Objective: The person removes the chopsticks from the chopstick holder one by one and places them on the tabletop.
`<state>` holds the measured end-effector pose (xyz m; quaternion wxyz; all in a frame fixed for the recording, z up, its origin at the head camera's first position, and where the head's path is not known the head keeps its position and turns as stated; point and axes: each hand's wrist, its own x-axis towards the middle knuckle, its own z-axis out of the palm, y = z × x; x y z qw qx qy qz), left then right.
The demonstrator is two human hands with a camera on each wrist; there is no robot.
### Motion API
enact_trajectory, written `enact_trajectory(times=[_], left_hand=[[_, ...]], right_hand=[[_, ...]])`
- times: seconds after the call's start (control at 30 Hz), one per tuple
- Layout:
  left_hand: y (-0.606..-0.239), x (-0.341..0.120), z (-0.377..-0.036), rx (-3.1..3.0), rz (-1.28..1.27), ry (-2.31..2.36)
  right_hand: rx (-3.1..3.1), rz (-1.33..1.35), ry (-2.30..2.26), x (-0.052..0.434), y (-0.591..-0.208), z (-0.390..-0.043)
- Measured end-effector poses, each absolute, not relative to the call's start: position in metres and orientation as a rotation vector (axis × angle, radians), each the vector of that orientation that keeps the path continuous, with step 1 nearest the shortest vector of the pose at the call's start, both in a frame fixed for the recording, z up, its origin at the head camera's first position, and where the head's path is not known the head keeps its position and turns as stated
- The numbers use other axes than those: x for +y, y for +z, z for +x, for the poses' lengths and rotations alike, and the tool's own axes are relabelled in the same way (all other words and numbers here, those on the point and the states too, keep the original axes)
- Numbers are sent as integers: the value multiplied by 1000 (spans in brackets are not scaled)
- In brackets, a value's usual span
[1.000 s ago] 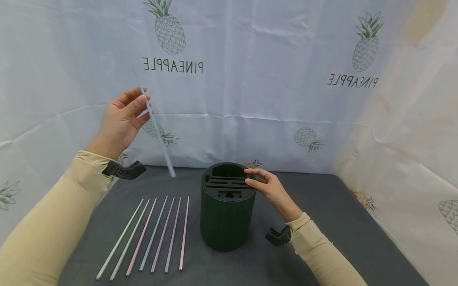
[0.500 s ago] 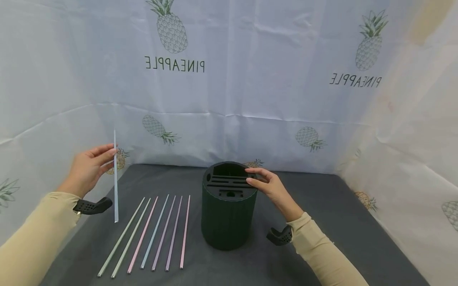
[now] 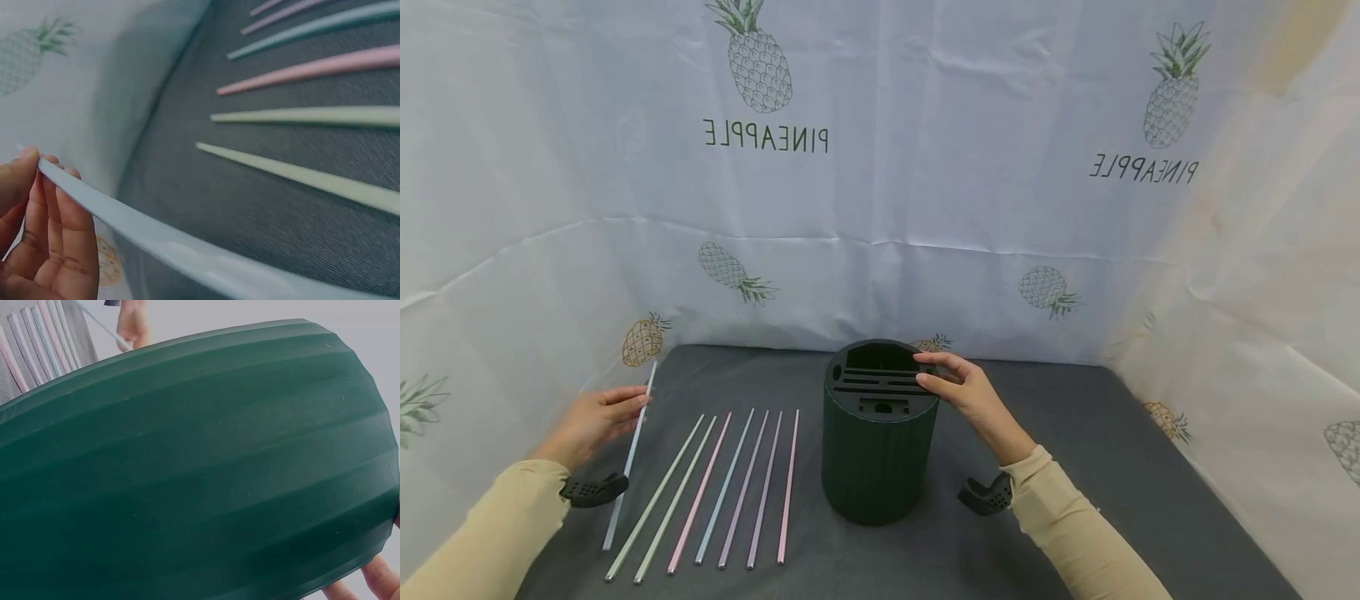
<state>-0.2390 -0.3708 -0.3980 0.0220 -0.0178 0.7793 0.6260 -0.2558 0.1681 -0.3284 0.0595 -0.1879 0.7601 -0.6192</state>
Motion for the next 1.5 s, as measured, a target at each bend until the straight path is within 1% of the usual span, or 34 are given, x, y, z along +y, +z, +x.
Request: enact_trajectory(times=[0.3, 0.6, 0.9, 1.5], left_hand=[[-421, -369, -238, 2454, -119, 1782], [-438, -368, -241, 2376, -145, 1795], [-443, -361, -239, 2434, -271, 1754], [-450, -354, -245, 2606, -341, 1576]], right_hand=[[2291, -589, -1879, 169, -329, -256], [2294, -576, -1873, 169, -330, -258], [2296, -588, -1868, 169, -329, -256], [2287, -598, -1871, 169, -329, -257]])
